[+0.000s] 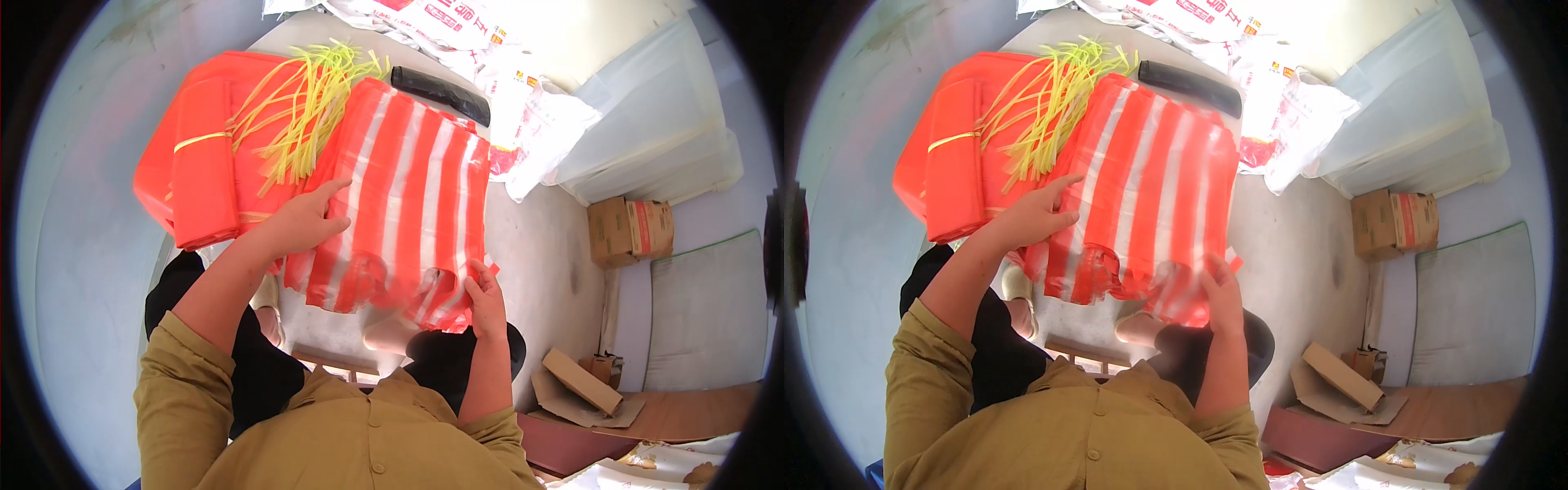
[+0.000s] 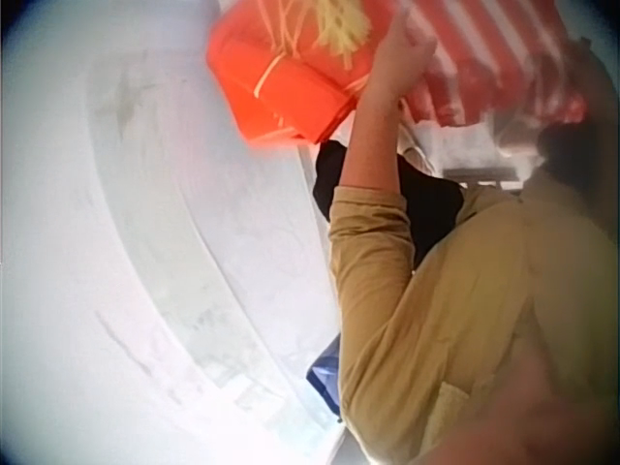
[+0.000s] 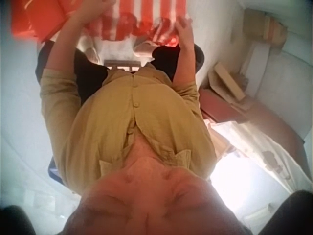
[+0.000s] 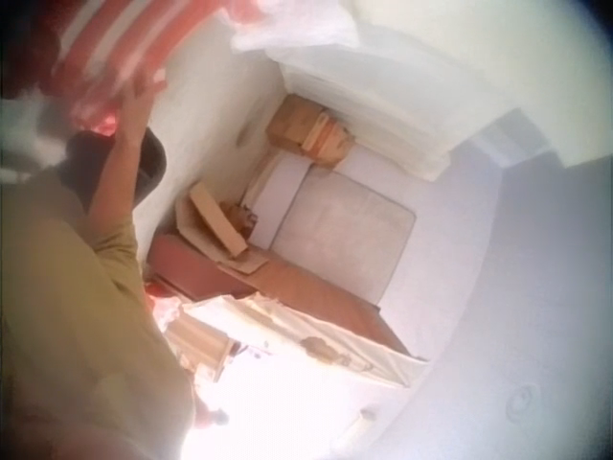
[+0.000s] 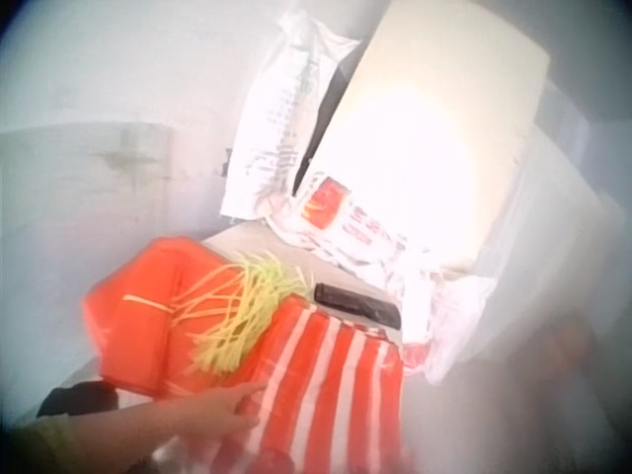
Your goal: The person organizes plastic bags by folding, separating, and smoothing bundles of striped and white plastic bags by hand on a table.
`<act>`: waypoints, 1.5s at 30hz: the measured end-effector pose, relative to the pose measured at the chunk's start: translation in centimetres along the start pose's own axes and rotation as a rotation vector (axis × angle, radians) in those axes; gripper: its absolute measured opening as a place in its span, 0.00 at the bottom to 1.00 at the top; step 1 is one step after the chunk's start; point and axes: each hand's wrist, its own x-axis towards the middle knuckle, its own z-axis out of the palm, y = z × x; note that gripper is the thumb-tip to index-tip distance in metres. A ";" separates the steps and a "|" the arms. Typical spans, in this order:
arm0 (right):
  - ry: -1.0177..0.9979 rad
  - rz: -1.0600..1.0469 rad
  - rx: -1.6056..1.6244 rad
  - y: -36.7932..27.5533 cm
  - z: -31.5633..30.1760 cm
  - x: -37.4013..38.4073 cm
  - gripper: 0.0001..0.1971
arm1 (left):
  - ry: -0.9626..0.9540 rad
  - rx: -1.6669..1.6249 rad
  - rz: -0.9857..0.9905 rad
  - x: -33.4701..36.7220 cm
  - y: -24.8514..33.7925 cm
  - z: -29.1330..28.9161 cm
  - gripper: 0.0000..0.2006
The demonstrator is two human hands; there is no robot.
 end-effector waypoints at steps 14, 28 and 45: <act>-0.091 0.037 -0.122 1.7 -2.2 -2.0 0.19 | -0.292 -0.129 -0.057 -2.2 -3.0 -0.1 0.35; -0.266 0.275 -0.577 -1.6 -7.1 -5.3 0.12 | 0.119 0.245 0.030 -1.8 -1.2 -0.9 0.38; 0.063 -0.466 -1.122 1.5 2.2 2.5 0.36 | 0.136 0.642 0.251 1.1 -2.1 5.3 0.45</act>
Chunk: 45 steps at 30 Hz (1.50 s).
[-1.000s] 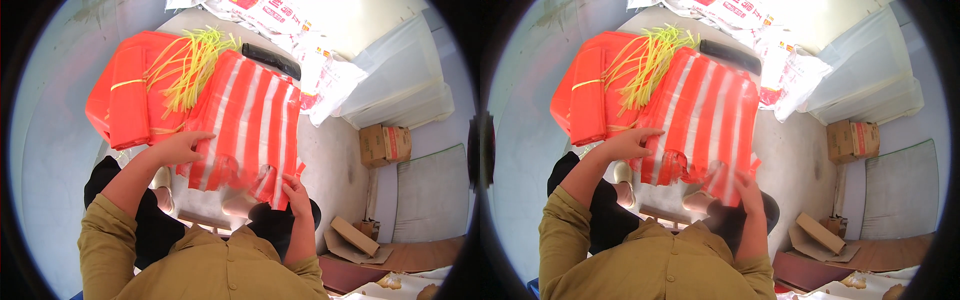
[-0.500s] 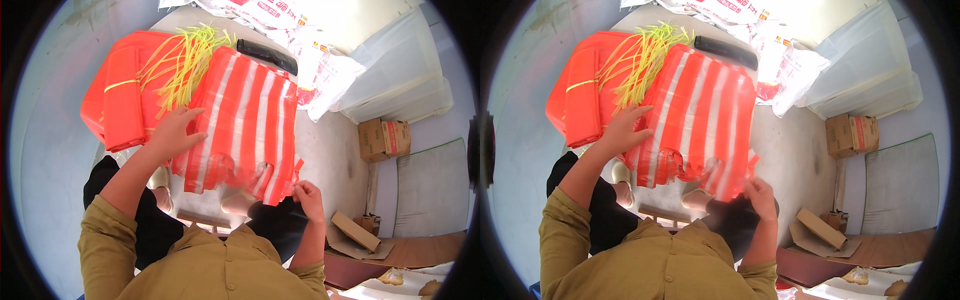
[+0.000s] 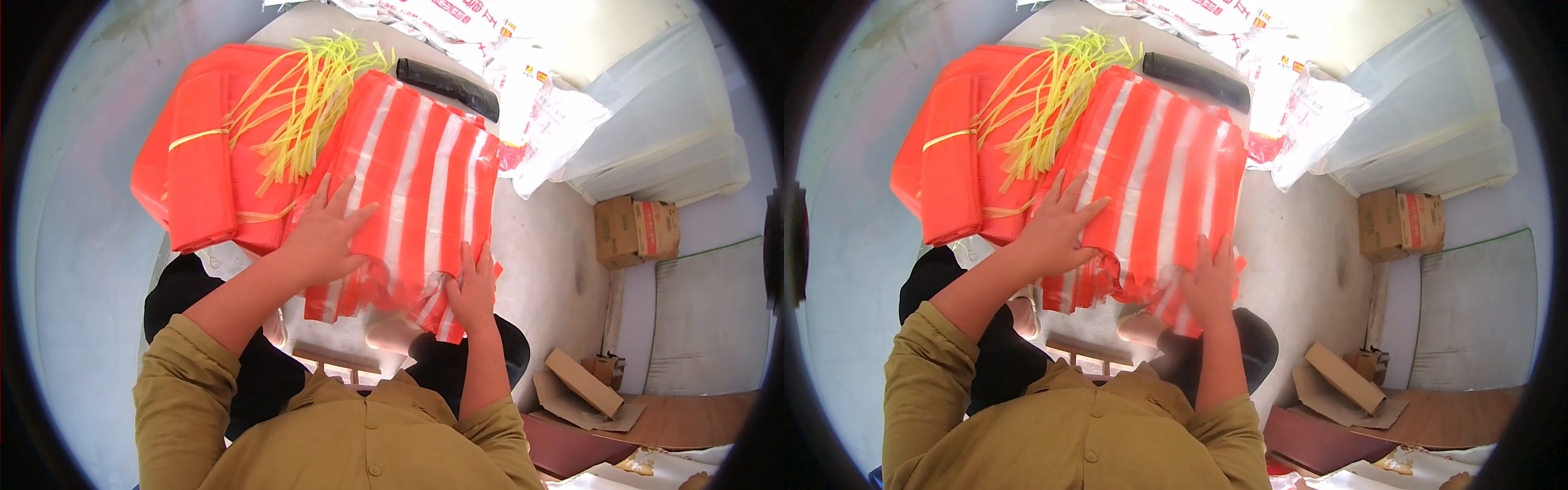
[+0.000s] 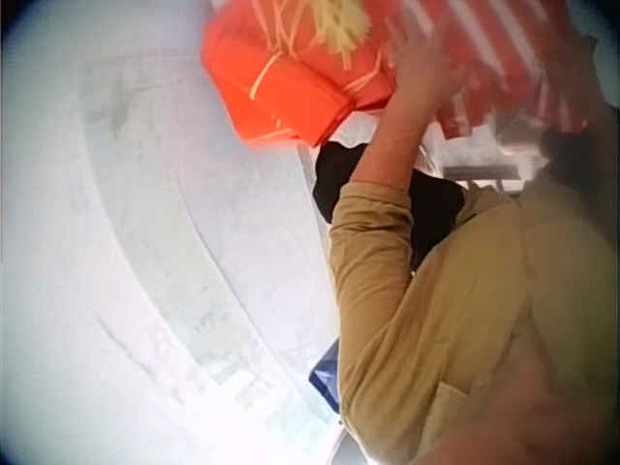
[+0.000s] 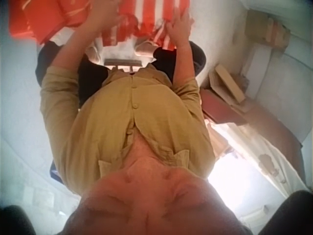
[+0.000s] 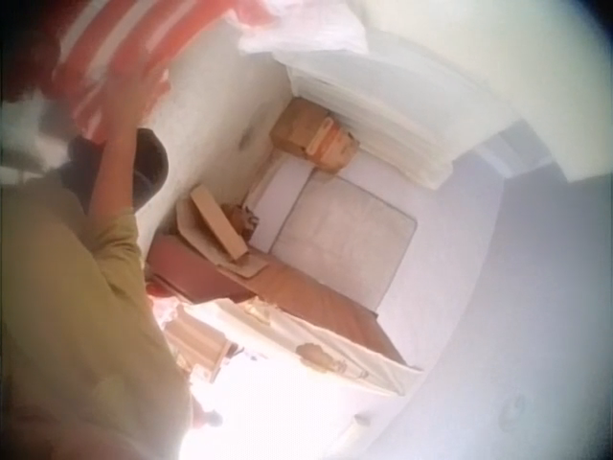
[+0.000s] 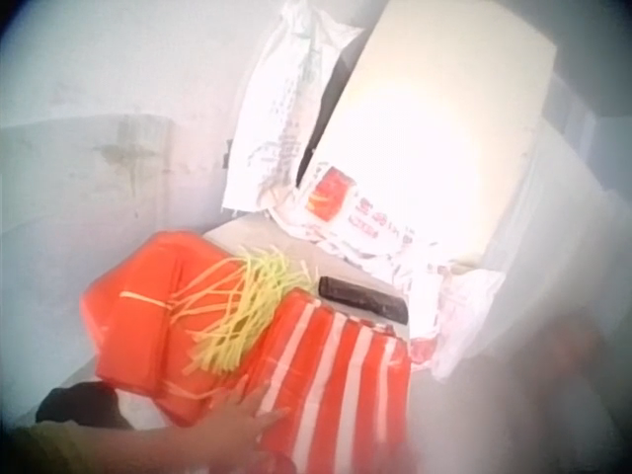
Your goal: The person organizes plastic bags by folding, separating, and smoothing bundles of striped and white plastic bags by hand on a table.
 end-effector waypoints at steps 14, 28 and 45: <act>0.017 0.017 -0.041 -0.8 1.2 1.9 0.38 | -0.172 -0.063 0.018 2.7 -2.3 -1.3 0.52; -0.023 0.093 -0.107 -1.7 1.6 2.4 0.38 | -0.141 -0.133 0.062 3.5 -3.9 -0.1 0.51; 0.097 0.026 0.003 3.1 0.4 -1.0 0.29 | -0.112 -0.074 0.049 3.1 -3.4 -0.4 0.53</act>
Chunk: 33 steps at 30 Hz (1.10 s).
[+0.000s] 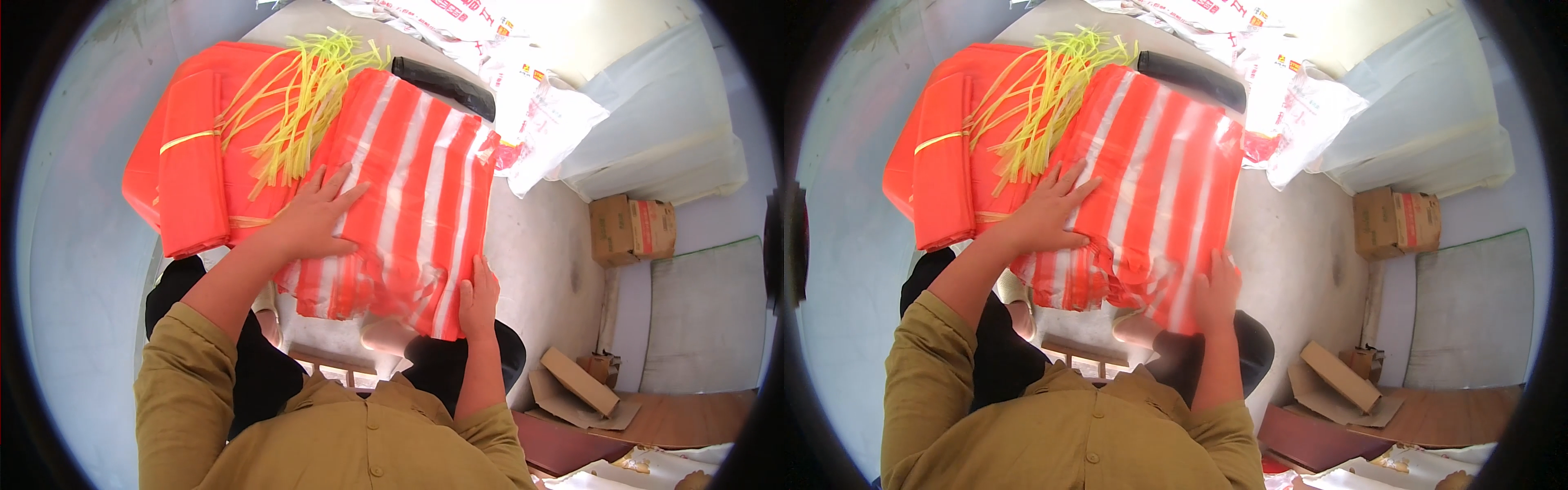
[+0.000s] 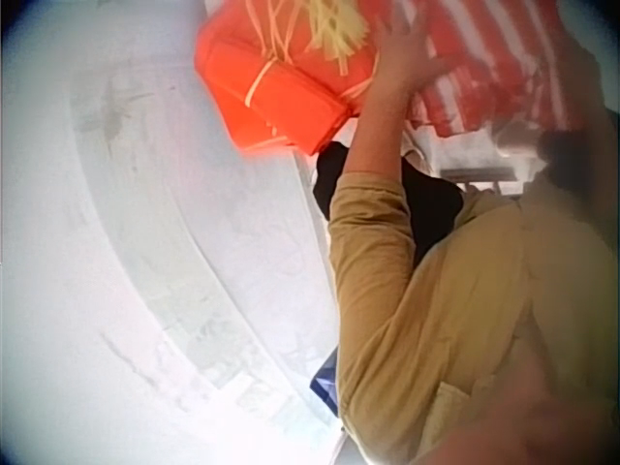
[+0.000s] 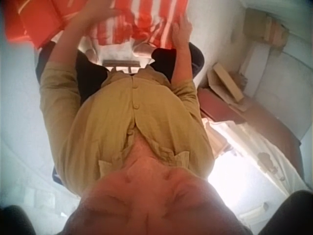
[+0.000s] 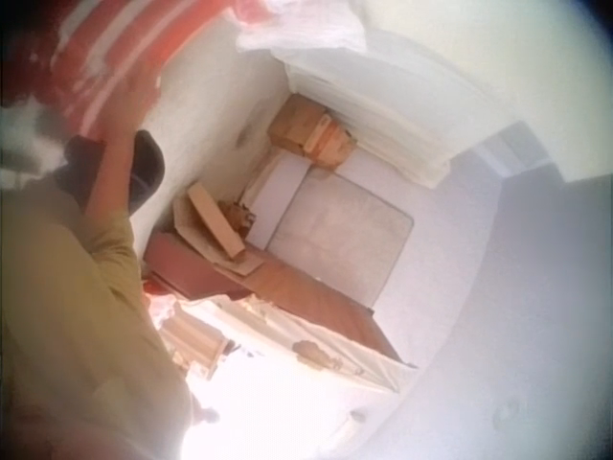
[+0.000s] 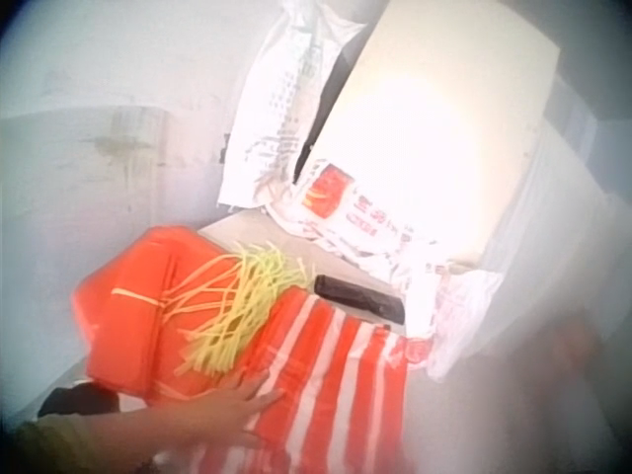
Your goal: The person organizes plastic bags by folding, separating, and smoothing bundles of striped and white plastic bags by hand on a table.
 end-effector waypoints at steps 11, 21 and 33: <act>0.347 0.313 0.296 3.5 -2.2 -3.0 0.13 | 0.118 0.122 0.035 0.1 3.1 -2.4 0.54; 0.072 0.243 0.432 1.8 -1.6 -1.4 0.25 | 0.019 0.029 0.603 3.1 14.8 5.9 0.37; -0.079 0.311 0.716 2.3 -4.7 -0.2 0.28 | -0.071 0.060 0.448 5.6 15.7 9.0 0.34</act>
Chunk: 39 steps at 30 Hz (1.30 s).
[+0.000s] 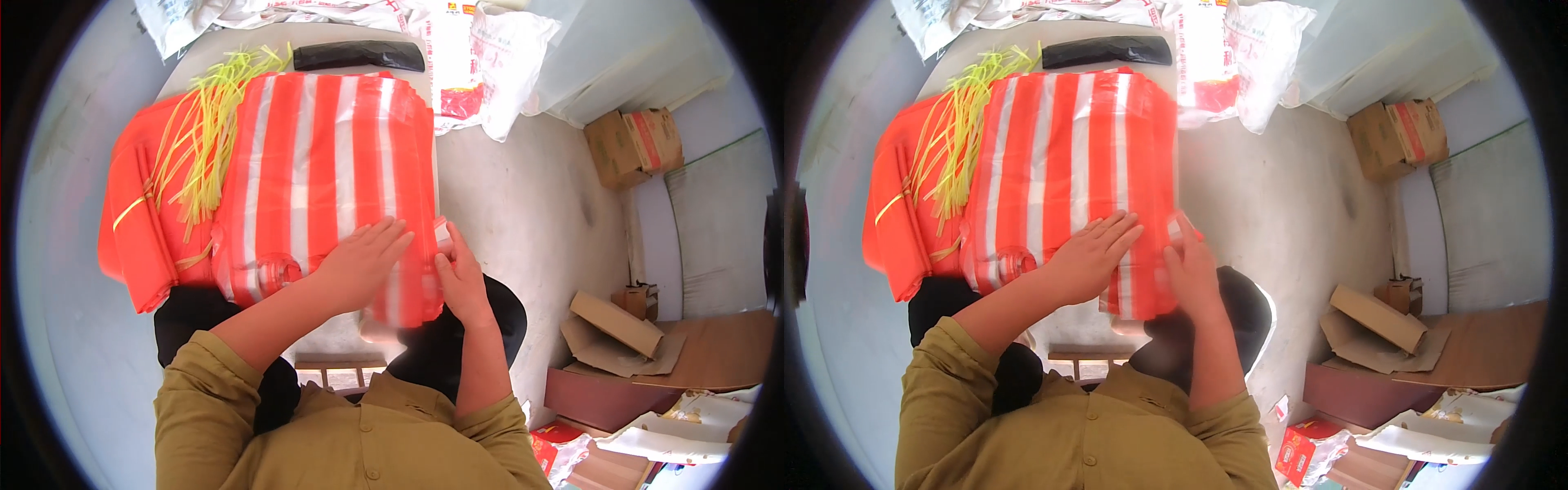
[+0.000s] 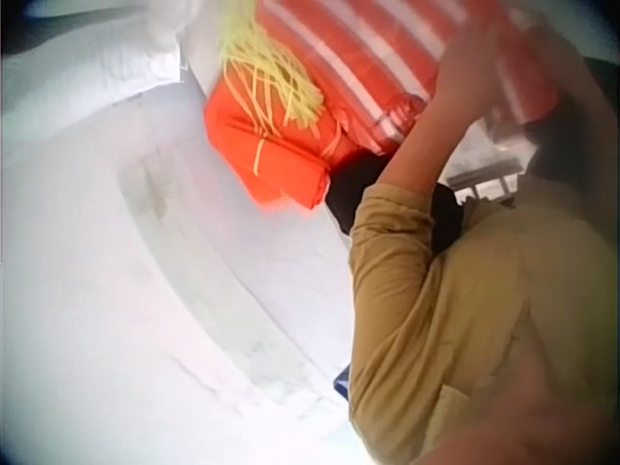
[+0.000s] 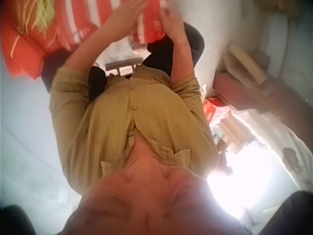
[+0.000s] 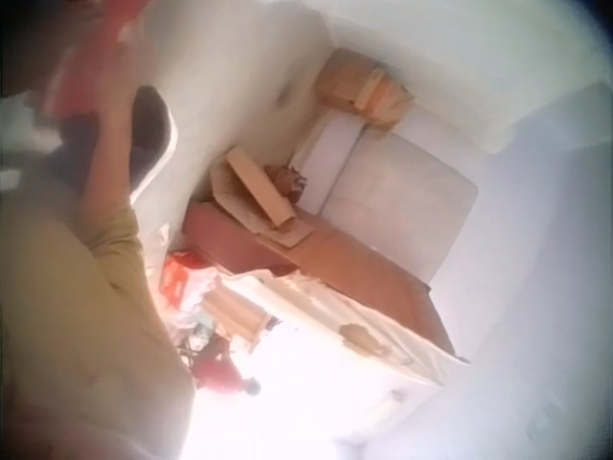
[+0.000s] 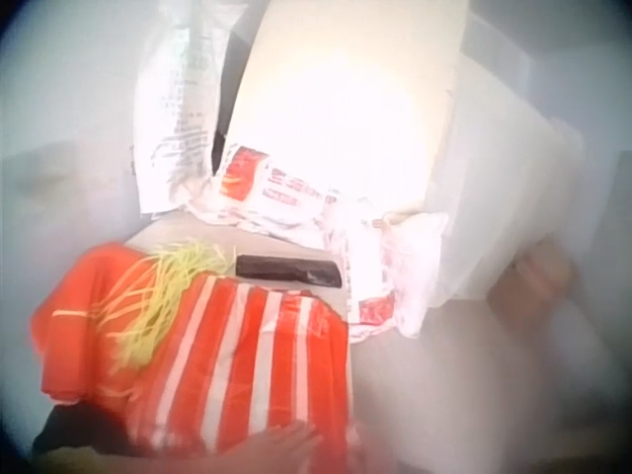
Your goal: The person organizes plastic bags by folding, separating, and smoothing bundles of striped and white plastic bags by hand on a table.
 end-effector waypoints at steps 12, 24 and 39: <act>-0.030 -0.278 -0.211 -1.8 1.6 -4.4 0.24 | -0.054 -0.022 0.030 0.5 -0.2 -0.3 0.41; -0.033 -0.354 0.099 -4.1 2.9 -4.7 0.23 | 0.032 -1.433 -0.298 0.7 -1.9 1.6 0.31; -0.009 -0.026 -0.018 0.1 1.6 -2.8 0.33 | 0.042 -1.042 -0.777 0.7 -1.1 -1.6 0.32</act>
